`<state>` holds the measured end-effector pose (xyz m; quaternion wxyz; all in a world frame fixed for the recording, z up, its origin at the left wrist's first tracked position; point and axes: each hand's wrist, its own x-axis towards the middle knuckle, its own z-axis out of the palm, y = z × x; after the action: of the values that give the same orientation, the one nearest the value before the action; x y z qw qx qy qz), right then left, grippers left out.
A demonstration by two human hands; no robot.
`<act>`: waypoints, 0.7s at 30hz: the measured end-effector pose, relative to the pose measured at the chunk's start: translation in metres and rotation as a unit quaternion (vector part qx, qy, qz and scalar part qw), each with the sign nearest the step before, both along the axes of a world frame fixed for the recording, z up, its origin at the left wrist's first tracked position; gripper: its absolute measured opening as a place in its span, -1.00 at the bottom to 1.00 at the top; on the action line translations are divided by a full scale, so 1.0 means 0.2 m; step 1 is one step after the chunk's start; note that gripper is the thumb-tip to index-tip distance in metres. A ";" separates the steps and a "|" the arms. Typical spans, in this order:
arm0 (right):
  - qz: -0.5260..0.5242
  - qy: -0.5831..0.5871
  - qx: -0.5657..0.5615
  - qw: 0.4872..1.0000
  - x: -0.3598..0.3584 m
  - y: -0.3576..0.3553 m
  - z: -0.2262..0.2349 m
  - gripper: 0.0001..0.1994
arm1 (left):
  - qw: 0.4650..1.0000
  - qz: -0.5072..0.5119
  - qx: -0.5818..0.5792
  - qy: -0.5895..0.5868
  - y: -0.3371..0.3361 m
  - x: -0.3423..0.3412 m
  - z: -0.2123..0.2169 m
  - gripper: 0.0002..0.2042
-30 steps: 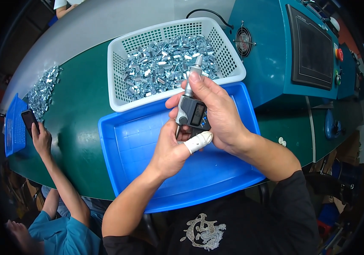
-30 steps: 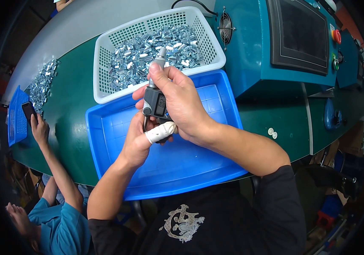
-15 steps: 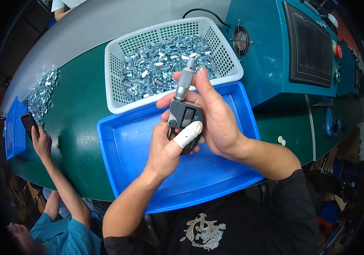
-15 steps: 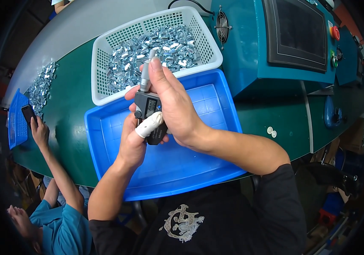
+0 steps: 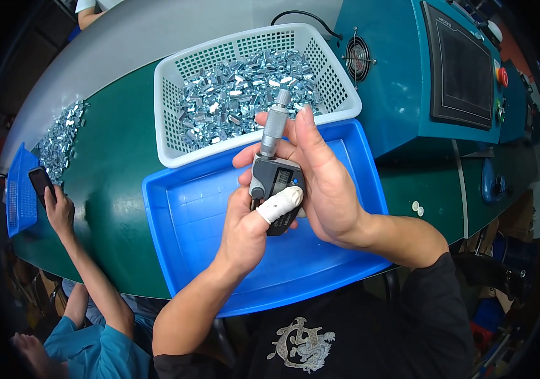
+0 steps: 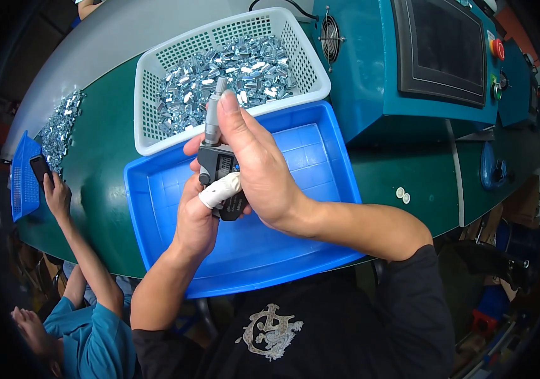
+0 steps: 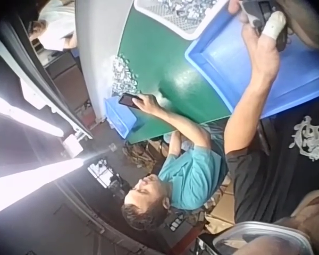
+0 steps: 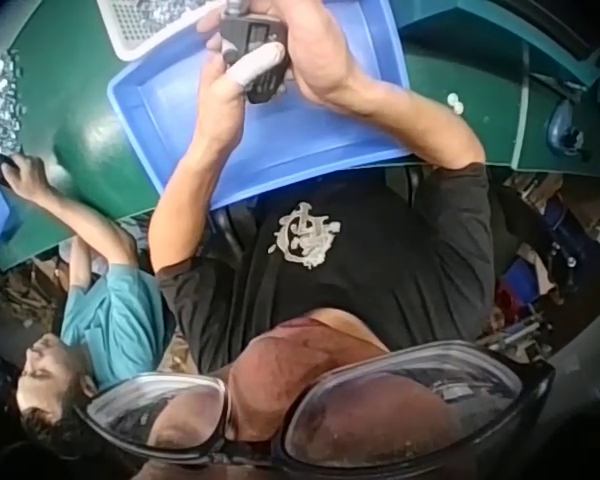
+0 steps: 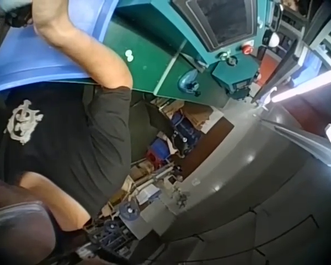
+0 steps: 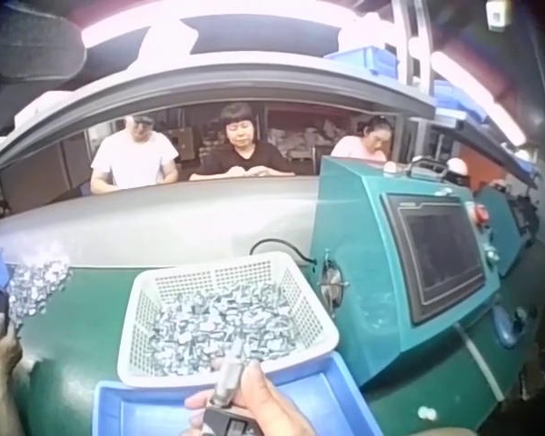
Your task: Using a digital micrometer to measure and inspect small metal components at an industrial workstation.
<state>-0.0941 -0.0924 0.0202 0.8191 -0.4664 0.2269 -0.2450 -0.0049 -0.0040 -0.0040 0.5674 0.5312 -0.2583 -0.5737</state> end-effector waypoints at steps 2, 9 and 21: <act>0.000 -0.002 -0.003 1.000 0.00 0.00 0.00 -0.26 | 1.000 0.005 -0.001 0.000 0.00 0.00 0.00 -0.76; -0.009 0.008 -0.011 1.000 0.00 0.00 -0.01 -0.28 | 1.000 -0.002 -0.002 -0.013 0.00 0.01 -0.01 -0.75; 0.026 -0.012 0.049 0.998 0.00 -0.05 0.02 -0.31 | 0.998 -0.042 -0.028 0.043 0.02 0.04 -0.01 -0.64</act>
<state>-0.0938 -0.1028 0.0235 0.8498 -0.4286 0.2166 -0.2173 0.0030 -0.0005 -0.0059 0.5681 0.4787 -0.2721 -0.6116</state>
